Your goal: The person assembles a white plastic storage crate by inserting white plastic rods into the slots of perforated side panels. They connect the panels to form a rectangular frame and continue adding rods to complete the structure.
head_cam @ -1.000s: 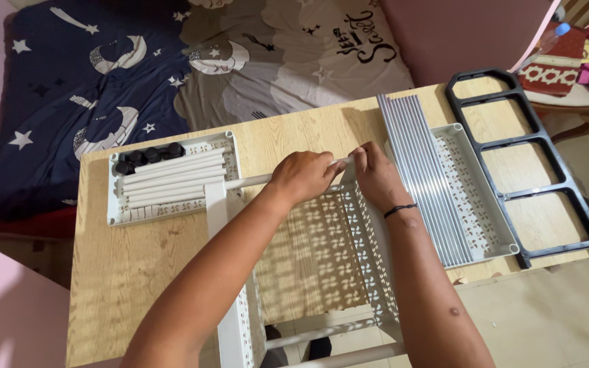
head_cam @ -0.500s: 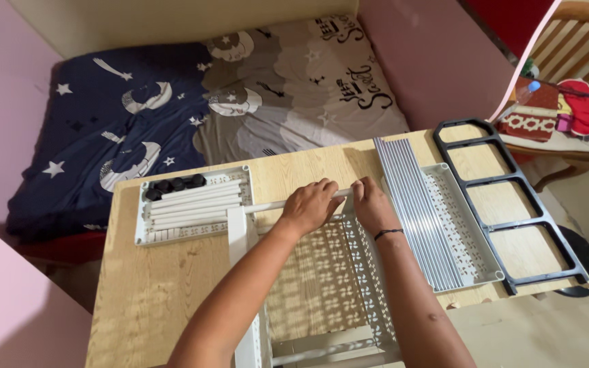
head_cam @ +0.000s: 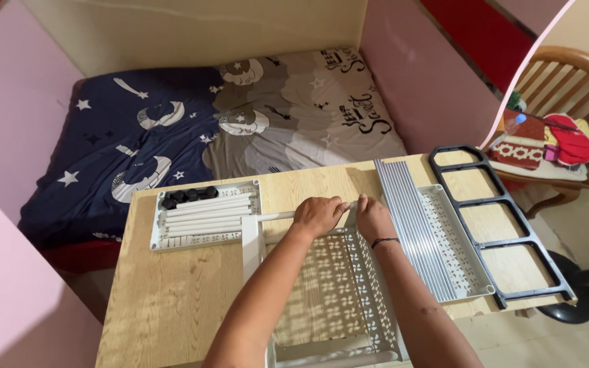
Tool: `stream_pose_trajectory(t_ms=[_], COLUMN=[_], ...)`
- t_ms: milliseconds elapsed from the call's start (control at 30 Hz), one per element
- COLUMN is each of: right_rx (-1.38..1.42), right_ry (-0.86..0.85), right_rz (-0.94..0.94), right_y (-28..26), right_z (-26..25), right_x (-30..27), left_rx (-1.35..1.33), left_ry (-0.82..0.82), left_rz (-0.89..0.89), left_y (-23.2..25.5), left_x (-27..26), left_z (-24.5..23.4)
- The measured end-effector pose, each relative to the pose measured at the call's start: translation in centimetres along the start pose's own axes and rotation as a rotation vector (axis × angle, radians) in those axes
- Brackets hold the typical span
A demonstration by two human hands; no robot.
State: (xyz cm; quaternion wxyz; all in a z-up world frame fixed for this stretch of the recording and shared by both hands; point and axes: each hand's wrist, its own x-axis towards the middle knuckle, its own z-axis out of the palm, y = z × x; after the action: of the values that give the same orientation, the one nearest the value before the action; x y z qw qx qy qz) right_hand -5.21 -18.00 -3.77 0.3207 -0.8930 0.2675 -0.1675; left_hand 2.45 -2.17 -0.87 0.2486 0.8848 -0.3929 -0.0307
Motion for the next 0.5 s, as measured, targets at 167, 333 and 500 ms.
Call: stream_pose_trajectory(t_ms=[167,333,500], right_rx=[-0.013,-0.023,-0.038], right_ry=[-0.002,-0.036,-0.044], right_rz=[-0.016,0.027,0.029], right_y=[0.4,0.3,0.1], right_z=[0.4,0.4,0.4], right_x=[0.4,0.6,0.9], left_rx=[0.012,0.054,0.088], left_ry=[-0.061,-0.034,0.028], left_rz=[-0.058,-0.024,0.065], left_y=[-0.1,-0.5,-1.1], left_x=[0.5,0.6,0.4], left_z=[0.2,0.8,1.4])
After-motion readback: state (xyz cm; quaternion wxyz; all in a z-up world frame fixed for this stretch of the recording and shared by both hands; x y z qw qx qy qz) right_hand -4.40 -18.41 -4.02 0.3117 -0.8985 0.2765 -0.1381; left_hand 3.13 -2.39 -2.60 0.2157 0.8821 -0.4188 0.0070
